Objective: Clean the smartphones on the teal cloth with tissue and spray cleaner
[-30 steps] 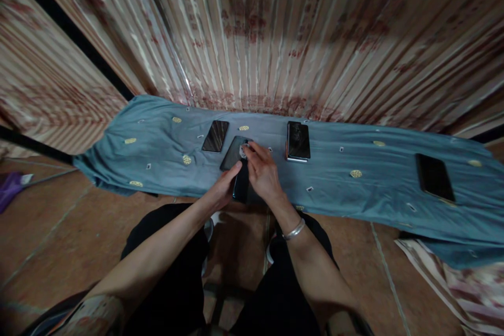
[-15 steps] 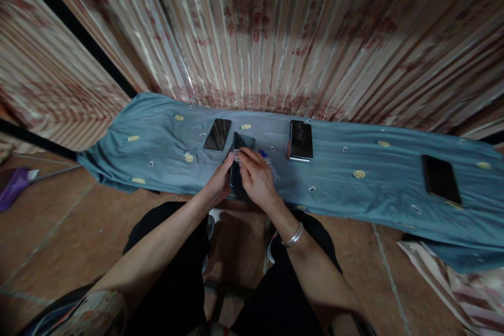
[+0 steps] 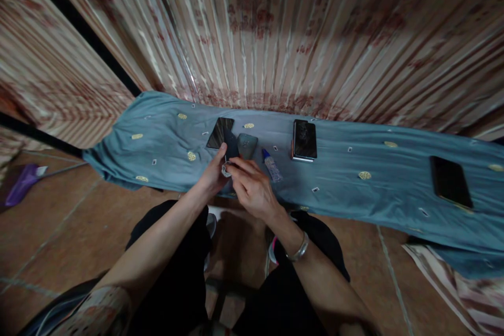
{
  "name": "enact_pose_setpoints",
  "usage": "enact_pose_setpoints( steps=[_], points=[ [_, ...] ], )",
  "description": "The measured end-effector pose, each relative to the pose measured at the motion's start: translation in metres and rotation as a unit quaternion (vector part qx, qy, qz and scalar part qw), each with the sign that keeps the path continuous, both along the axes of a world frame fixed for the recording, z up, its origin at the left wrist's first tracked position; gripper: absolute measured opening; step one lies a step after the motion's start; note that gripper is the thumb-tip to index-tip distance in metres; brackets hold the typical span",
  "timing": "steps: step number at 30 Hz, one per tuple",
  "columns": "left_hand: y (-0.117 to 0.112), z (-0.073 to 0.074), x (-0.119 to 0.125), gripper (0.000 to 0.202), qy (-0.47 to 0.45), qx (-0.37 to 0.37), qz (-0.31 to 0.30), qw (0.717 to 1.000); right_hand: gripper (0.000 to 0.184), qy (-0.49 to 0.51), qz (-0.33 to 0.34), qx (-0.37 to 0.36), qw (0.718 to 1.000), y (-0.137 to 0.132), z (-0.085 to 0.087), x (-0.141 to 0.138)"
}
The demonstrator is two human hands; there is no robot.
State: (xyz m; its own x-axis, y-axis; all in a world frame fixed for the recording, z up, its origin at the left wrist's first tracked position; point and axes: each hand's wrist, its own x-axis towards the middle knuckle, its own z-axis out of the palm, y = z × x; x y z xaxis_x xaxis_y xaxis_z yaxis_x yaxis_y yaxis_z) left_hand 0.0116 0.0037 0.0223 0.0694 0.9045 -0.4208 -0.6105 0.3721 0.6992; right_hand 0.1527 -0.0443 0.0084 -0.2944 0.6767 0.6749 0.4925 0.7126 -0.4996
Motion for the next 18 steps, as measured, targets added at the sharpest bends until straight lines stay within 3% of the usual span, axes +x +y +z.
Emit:
enact_pose_setpoints(
  steps=[5, 10, 18],
  points=[
    [-0.002, 0.003, 0.001, 0.039, -0.018, -0.029, -0.020, 0.999, 0.037, 0.016, 0.015, 0.011, 1.000, -0.004, -0.004, -0.003],
    [-0.006, -0.002, 0.005, 0.039, -0.008, -0.010, -0.035, 0.999, 0.033, 0.011, -0.031, 0.002, 0.999, 0.002, -0.012, -0.003],
    [-0.015, 0.000, 0.013, 0.037, -0.080, -0.018, -0.058, 0.995, 0.031, 0.020, -0.104, -0.022, 0.994, 0.018, -0.020, 0.005]
  ],
)
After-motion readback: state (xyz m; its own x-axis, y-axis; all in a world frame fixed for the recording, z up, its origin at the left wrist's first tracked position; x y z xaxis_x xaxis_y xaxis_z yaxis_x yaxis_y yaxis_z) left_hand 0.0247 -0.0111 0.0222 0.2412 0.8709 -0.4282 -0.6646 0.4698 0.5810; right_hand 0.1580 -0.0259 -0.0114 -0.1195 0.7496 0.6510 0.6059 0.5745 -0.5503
